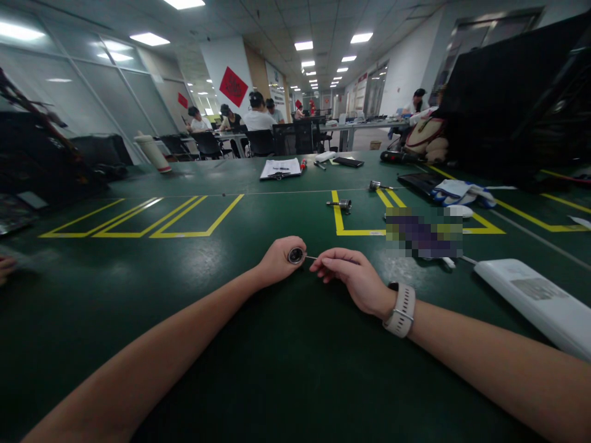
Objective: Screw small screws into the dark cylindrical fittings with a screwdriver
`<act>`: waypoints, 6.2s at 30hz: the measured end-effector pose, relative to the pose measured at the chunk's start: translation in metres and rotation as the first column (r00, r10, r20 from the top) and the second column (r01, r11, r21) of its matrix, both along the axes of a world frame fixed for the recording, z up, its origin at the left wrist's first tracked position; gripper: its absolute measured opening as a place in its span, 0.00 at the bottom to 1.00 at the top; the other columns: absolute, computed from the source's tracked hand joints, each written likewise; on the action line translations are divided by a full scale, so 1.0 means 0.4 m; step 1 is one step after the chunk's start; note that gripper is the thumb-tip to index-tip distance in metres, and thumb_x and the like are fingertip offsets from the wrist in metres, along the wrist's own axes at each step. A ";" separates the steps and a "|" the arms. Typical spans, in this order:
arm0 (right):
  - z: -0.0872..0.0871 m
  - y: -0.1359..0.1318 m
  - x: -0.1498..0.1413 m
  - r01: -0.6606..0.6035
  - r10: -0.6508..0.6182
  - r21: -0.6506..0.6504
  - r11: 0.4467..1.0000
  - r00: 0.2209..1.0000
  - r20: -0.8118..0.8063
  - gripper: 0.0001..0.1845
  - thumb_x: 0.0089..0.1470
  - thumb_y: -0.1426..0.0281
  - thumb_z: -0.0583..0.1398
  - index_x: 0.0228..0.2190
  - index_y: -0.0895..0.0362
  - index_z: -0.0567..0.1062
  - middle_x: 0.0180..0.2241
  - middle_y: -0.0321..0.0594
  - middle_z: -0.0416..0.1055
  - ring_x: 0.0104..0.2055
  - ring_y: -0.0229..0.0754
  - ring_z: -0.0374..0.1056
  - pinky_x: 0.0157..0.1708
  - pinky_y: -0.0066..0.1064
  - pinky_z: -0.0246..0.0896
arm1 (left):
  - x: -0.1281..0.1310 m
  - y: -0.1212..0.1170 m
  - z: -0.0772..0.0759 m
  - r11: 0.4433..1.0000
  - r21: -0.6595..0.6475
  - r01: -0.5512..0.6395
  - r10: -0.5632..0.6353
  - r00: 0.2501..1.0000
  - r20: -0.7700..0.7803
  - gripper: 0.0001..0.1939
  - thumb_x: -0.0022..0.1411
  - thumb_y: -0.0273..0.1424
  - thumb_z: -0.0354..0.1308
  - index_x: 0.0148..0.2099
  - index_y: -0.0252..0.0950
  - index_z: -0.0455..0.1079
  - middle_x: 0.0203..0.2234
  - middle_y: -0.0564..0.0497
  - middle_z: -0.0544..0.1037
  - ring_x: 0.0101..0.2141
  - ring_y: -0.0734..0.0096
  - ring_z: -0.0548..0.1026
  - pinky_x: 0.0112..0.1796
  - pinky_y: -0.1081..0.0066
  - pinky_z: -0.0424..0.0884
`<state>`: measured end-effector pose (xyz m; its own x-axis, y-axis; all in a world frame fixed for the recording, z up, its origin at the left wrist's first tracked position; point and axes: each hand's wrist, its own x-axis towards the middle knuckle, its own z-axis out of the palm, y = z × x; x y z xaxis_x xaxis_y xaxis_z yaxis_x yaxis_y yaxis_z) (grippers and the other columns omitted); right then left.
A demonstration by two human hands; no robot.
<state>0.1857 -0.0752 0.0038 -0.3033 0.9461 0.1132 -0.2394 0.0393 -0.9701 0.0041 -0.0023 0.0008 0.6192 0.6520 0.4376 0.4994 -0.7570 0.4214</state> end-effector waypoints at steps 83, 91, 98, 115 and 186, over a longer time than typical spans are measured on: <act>0.001 0.003 0.000 0.030 -0.036 -0.052 0.998 0.994 -0.104 0.07 0.50 0.70 0.57 0.28 0.58 0.76 0.30 0.40 0.74 0.31 0.38 0.65 0.33 0.33 0.57 | 0.001 0.006 -0.001 0.999 -0.037 -0.005 0.006 0.999 0.041 0.06 0.53 0.26 0.53 0.25 0.34 0.61 0.20 0.57 0.65 0.22 0.78 0.63 0.24 0.77 0.60; -0.006 -0.001 -0.007 0.053 -0.057 0.051 0.997 0.994 0.089 0.08 0.51 0.69 0.57 0.29 0.57 0.76 0.31 0.39 0.72 0.32 0.38 0.65 0.33 0.33 0.57 | 0.002 0.007 -0.007 0.991 0.091 -0.094 0.102 0.991 -0.090 0.04 0.50 0.22 0.52 0.26 0.34 0.62 0.21 0.55 0.66 0.25 0.74 0.65 0.27 0.74 0.60; 0.011 0.002 -0.005 0.031 -0.033 -0.059 0.998 0.998 -0.049 0.07 0.49 0.70 0.58 0.27 0.58 0.76 0.30 0.40 0.74 0.31 0.38 0.65 0.32 0.32 0.56 | -0.001 0.003 -0.002 0.998 0.037 -0.050 0.049 0.999 0.008 0.04 0.51 0.23 0.52 0.26 0.34 0.61 0.21 0.56 0.65 0.24 0.76 0.64 0.26 0.75 0.60; -0.002 0.002 -0.004 0.060 -0.060 -0.012 0.998 0.998 -0.008 0.07 0.50 0.71 0.58 0.28 0.58 0.76 0.30 0.39 0.74 0.31 0.38 0.65 0.33 0.32 0.57 | 0.003 0.003 0.001 0.999 0.032 -0.009 0.011 0.998 -0.058 0.04 0.52 0.24 0.53 0.27 0.34 0.62 0.21 0.55 0.66 0.25 0.75 0.66 0.27 0.75 0.61; -0.007 -0.003 0.003 0.149 -0.173 0.176 0.973 0.977 0.127 0.08 0.50 0.72 0.55 0.23 0.57 0.72 0.23 0.35 0.68 0.27 0.37 0.62 0.29 0.30 0.56 | 0.005 0.008 -0.002 0.998 0.050 -0.027 0.031 0.995 -0.095 0.04 0.52 0.24 0.53 0.27 0.34 0.63 0.21 0.55 0.66 0.24 0.76 0.65 0.27 0.75 0.60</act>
